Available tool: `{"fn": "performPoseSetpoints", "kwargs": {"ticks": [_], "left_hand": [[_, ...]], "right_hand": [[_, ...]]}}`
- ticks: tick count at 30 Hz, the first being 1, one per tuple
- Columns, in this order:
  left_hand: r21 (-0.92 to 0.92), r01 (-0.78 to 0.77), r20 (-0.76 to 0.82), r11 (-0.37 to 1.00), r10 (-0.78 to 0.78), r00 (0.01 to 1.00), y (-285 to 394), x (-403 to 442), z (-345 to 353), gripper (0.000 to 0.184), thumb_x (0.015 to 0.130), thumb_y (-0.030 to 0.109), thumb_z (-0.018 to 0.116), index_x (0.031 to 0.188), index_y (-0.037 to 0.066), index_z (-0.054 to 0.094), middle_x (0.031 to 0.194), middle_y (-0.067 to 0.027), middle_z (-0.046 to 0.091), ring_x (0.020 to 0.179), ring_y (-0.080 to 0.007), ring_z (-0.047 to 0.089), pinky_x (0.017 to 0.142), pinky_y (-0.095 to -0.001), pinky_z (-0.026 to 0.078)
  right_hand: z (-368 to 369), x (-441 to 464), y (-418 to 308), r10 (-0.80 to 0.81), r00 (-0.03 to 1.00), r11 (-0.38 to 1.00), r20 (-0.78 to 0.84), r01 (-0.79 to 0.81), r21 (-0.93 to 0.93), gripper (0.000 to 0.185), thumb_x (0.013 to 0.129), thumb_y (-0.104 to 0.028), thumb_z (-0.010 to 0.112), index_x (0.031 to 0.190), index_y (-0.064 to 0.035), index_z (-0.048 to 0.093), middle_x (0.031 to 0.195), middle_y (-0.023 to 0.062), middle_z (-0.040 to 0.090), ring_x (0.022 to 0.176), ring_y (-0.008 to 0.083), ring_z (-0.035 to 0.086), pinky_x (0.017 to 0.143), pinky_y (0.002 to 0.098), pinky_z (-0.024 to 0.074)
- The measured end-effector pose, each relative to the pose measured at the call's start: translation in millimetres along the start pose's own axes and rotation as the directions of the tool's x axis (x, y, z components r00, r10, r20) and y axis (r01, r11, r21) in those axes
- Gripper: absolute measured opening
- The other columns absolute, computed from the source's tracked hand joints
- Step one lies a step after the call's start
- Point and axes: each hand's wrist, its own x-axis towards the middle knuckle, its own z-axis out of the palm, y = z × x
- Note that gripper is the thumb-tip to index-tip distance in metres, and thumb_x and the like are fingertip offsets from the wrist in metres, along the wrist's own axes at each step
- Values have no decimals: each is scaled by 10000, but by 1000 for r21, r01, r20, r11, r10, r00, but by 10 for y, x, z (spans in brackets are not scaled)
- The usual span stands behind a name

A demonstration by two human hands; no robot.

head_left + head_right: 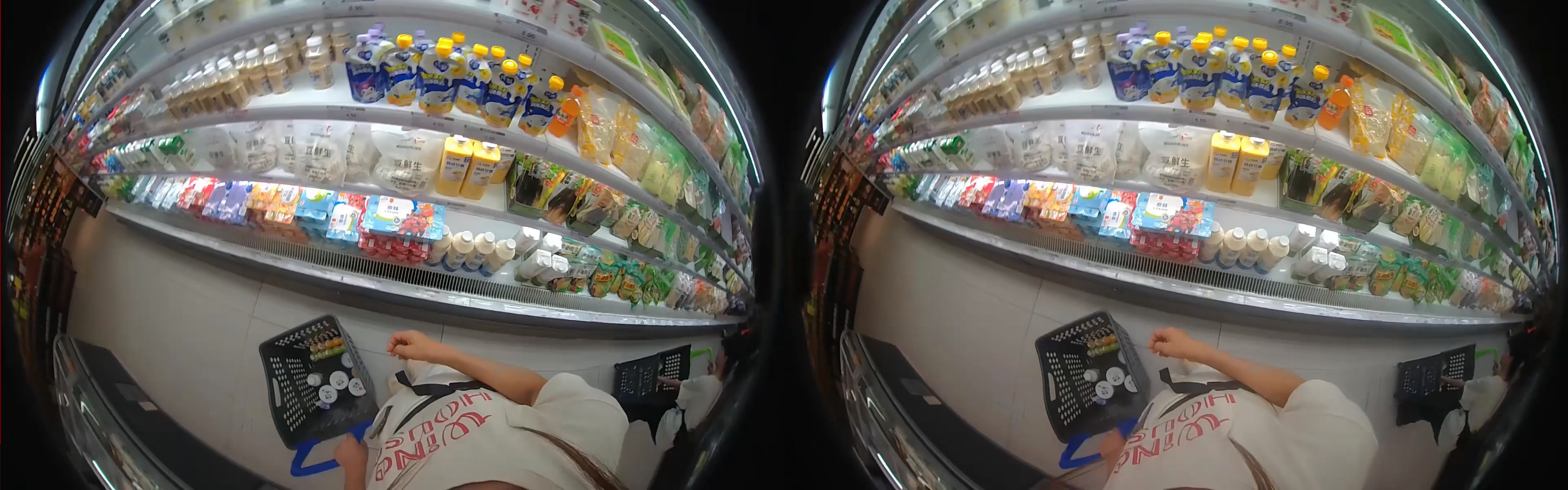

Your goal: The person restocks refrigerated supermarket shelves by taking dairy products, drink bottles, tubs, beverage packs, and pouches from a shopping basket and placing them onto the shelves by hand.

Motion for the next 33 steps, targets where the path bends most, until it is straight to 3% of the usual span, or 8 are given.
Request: {"fn": "performPoseSetpoints", "kwargs": {"ticks": [2,8,16,18,21,23,29,33], "left_hand": [[3,-171,-216,985,167,962,-28,109,158,209,772,260,652,803,53,637,651,-147,654,597,-326,659,563,-454,517],[-29,-86,-258,996,76,963,84,347,147,146,759,186,617,759,40,628,642,-150,646,564,-317,644,561,-424,513],[-331,447,486,831,-255,836,-201,1871,-282,307,759,167,607,1009,10,693,1082,-215,660,1014,-354,642,842,-424,525],[-469,421,235,777,-349,907,-288,2735,515,348,765,185,602,1043,-10,678,1096,-214,654,1066,-350,619,872,-413,513],[-395,516,525,760,-274,806,-185,3658,1432,391,769,211,653,1080,-25,660,1170,-216,625,1096,-327,607,929,-398,478],[-372,556,527,744,-324,786,-162,4112,2305,669,655,408,821,1135,-17,630,1236,-188,594,1163,-324,562,964,-390,460],[-336,763,600,553,-499,626,178,4792,3669,1208,534,475,876,1408,-19,205,1401,-173,359,1304,-331,356,1048,-458,375],[-440,763,402,474,-656,639,322,4831,3816,1069,494,409,902,1294,21,307,1264,-189,426,1202,-363,430,985,-473,409]], "right_hand": [[4,-59,-81,-43,998,999,37,42,27,138,871,-92,548,978,-36,614,853,17,626,752,80,562,680,229,464],[165,-274,-219,98,993,993,62,-94,-67,123,865,-90,556,952,-22,610,849,17,614,747,90,537,700,239,440],[90,-171,210,325,945,946,41,-324,-18,133,888,-71,519,979,-26,606,876,27,623,775,86,551,735,229,449],[131,-62,428,358,933,934,35,-358,-10,133,895,-61,510,977,-21,607,880,29,620,769,89,553,733,234,452],[140,266,1001,334,942,943,-32,-334,5,123,904,-61,525,993,-19,598,879,34,620,764,91,556,725,238,457],[110,416,1454,326,940,945,-95,-324,39,130,896,-53,532,1004,-14,590,881,40,631,760,94,563,727,238,461],[7,1053,2533,379,889,924,-259,-381,44,118,925,-74,544,1021,-15,578,892,43,620,766,95,554,719,241,456],[-50,1250,2850,381,893,921,-240,-388,19,125,926,-61,539,1037,-15,571,900,41,616,760,94,553,725,236,454]]}}
